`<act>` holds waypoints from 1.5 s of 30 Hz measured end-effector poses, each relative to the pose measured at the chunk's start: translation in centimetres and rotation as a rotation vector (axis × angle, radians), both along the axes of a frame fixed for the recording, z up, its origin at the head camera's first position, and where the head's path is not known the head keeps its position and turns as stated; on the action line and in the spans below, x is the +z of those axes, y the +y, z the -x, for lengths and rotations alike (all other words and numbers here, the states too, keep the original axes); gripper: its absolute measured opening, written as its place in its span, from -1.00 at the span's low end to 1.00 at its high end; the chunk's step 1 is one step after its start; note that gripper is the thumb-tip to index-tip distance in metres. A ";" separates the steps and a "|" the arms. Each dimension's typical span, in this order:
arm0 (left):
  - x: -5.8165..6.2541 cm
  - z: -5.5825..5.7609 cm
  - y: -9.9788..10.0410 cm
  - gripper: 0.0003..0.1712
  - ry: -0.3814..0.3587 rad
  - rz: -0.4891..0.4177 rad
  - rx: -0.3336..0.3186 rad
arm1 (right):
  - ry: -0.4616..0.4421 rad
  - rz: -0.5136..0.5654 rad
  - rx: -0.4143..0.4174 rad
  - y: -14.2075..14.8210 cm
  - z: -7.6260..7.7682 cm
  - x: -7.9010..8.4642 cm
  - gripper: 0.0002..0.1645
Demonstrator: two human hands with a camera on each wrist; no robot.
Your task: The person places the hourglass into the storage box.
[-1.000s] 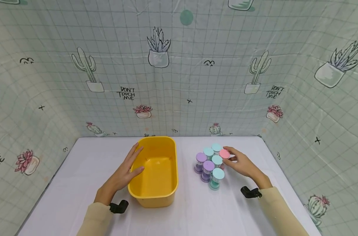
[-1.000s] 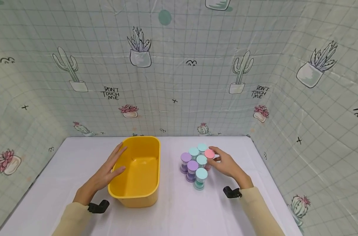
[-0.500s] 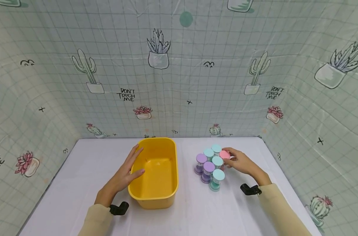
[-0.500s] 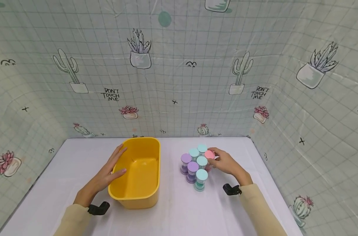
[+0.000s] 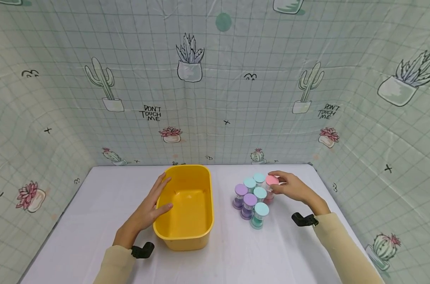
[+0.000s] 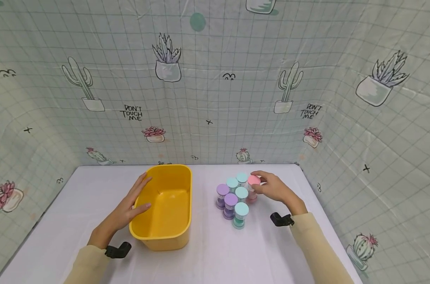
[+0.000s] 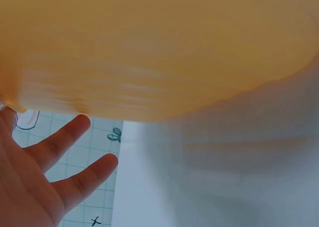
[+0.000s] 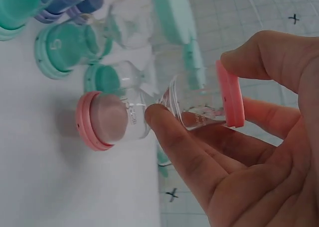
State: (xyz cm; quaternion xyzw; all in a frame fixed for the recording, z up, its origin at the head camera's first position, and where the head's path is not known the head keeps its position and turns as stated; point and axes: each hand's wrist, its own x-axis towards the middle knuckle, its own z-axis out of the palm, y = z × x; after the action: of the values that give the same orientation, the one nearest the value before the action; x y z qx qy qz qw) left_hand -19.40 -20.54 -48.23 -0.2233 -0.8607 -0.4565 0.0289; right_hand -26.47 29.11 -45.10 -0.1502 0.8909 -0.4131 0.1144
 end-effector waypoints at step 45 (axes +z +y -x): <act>0.6 -0.3 -0.1 0.04 0.004 0.056 0.008 | 0.216 -0.113 0.367 -19.5 2.1 13.1 -0.56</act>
State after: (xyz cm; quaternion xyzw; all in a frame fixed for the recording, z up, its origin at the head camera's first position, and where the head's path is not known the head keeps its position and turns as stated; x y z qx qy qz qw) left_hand -19.10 -20.68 -47.67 -0.2216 -0.8740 -0.4317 0.0259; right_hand -28.57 9.62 -32.03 -0.3467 0.8773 -0.3164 0.1001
